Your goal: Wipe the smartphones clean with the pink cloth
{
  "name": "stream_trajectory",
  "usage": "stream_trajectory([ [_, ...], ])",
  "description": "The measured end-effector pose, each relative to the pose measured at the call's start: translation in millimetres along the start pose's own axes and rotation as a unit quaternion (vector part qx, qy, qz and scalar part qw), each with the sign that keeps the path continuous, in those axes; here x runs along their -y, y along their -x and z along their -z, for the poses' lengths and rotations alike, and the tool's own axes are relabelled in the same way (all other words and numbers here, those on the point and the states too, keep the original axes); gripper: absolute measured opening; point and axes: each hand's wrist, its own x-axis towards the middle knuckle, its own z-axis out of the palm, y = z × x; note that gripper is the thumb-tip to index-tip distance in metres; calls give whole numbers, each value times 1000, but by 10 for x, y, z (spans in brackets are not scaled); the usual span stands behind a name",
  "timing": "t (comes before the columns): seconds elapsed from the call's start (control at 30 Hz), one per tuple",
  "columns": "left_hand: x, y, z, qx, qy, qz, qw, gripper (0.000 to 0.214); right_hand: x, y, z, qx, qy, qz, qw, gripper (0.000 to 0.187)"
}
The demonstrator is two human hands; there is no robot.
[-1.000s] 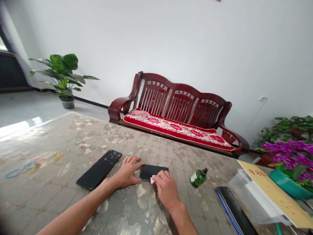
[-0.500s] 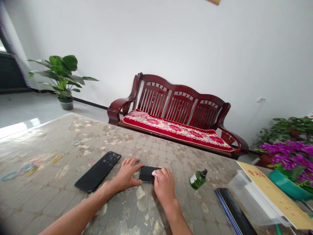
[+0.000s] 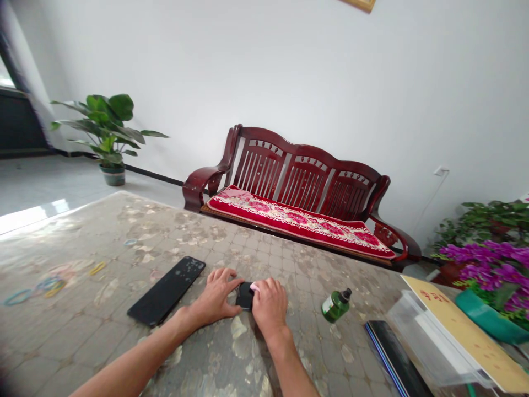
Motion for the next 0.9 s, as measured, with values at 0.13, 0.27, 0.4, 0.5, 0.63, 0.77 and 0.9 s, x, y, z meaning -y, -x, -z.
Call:
stream_trajectory([
  [0.13, 2, -13, 16, 3, 3, 5, 1000, 64, -135, -20, 8, -23, 21, -38, 999, 17],
  [0.27, 1, -19, 16, 1, 4, 8, 1000, 62, 79, -62, -75, -27, 9, -19, 999, 17],
  [0.4, -5, -4, 17, -2, 5, 10, 1000, 54, 285, -43, -118, -20, -16, 22, 999, 18],
  [0.5, -2, 5, 18, -2, 5, 13, 1000, 61, 108, -10, -65, -17, -9, 13, 1000, 16],
  [0.63, 5, 4, 10, 1, 6, 16, 1000, 65, -323, 17, 21, -40, 31, -53, 997, 17],
  [0.77, 4, -3, 6, 0, 6, 15, 1000, 65, -319, 61, 17, -40, 33, -76, 996, 19],
  [0.9, 0, -3, 11, -3, 1, 16, 1000, 64, 12, 151, -14, -31, -15, -1, 999, 20],
])
